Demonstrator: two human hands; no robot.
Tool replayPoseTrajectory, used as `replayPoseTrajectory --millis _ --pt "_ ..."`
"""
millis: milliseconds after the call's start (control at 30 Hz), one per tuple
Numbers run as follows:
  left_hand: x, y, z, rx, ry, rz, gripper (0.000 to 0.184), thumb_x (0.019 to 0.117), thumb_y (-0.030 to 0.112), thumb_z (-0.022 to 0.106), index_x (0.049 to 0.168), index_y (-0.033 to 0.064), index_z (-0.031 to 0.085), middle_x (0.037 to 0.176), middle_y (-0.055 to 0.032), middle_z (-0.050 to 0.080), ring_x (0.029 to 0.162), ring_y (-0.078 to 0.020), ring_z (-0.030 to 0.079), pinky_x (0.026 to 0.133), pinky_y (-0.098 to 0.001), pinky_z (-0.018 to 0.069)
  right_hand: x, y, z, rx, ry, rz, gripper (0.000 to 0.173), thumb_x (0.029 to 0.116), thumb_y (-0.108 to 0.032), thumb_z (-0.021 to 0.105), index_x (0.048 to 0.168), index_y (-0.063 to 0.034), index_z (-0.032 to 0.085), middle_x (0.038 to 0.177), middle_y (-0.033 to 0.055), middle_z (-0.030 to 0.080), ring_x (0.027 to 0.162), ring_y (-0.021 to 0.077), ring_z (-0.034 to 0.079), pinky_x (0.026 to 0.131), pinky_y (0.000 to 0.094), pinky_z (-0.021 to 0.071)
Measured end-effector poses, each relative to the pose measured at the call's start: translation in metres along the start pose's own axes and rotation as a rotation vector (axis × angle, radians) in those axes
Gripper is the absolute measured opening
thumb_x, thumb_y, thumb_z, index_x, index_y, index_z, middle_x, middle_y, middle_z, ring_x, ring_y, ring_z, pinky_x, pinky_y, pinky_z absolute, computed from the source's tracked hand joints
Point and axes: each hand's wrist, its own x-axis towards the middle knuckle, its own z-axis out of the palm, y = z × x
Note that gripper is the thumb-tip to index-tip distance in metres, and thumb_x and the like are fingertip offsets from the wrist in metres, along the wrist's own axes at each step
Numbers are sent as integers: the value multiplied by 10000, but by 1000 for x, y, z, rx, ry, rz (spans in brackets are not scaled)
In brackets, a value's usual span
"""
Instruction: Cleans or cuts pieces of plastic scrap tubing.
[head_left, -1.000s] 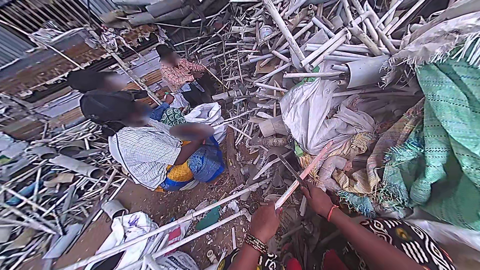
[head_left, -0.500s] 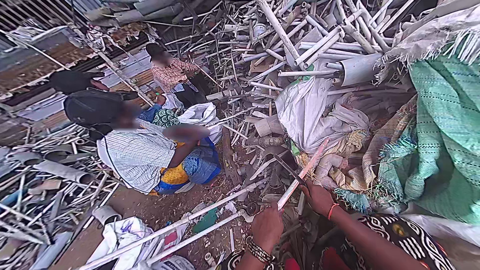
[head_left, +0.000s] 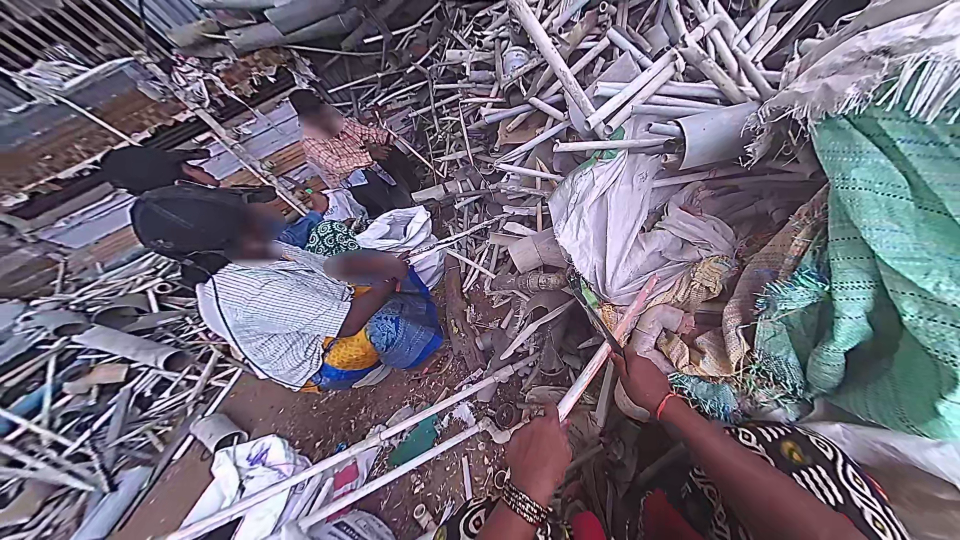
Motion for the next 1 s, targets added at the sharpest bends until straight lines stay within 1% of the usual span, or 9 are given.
replayPoseTrajectory --millis 133,267,333,400,567,700,767,867,1000 --pt "5 -2 1 1 10 10 505 1123 420 399 1453 57 519 1221 -233 698 1187 -394 673 979 -552 531 -24 -12 13 -64 -74 -100 513 1133 -449 300 1331 -27 514 1079 227 686 1080 404 687 902 575 529" --pt "2 -1 2 -31 -1 16 512 1121 428 402 1456 58 519 1232 -235 694 1198 -395 667 987 -560 526 -3 -1 2 -36 18 -2 516 1137 -447 273 1329 -30 508 1104 225 691 1094 401 691 901 566 534" --pt "5 -7 2 -71 -18 25 530 1118 442 406 1454 52 532 1242 -233 692 1212 -393 659 1004 -568 514 -12 -3 10 -56 -2 -8 524 1136 -447 275 1361 -26 493 1113 229 693 1106 403 691 917 562 538" --pt "9 -12 3 -110 -19 35 529 1116 452 407 1417 43 557 1236 -231 693 1214 -387 657 1013 -568 510 -24 -6 16 -89 -39 -49 521 1134 -451 286 1356 -33 503 1103 231 694 1097 409 691 913 569 538" --pt "4 -7 3 -120 -21 35 517 1120 444 401 1395 39 568 1237 -234 691 1216 -390 656 1010 -570 509 -8 1 -4 -82 -15 25 529 1134 -464 271 1346 -40 507 1140 230 690 1124 405 685 921 581 530" --pt "8 -10 3 -127 -17 26 516 1119 440 404 1397 37 567 1246 -237 686 1222 -394 651 1014 -572 509 -34 -13 12 -117 -97 -72 528 1132 -461 292 1353 -32 505 1116 240 688 1101 417 687 907 582 534" --pt "8 -8 4 -115 -13 25 522 1120 448 393 1402 45 565 1243 -233 690 1216 -391 657 1009 -568 514 -31 -12 8 -119 -78 -69 537 1131 -470 289 1353 -35 509 1113 236 693 1095 417 691 903 582 536" --pt "4 -5 4 -105 -18 24 525 1120 445 395 1420 44 552 1261 -237 682 1230 -398 647 1013 -573 509 -11 -2 -4 -88 -27 11 536 1133 -465 268 1350 -36 506 1139 228 693 1122 403 686 919 571 533" --pt "5 -7 3 -97 -16 18 522 1118 445 402 1405 39 561 1260 -234 682 1228 -390 650 1010 -564 513 -36 -12 11 -117 -94 -62 532 1133 -459 286 1363 -31 505 1123 238 691 1112 416 685 921 578 530"
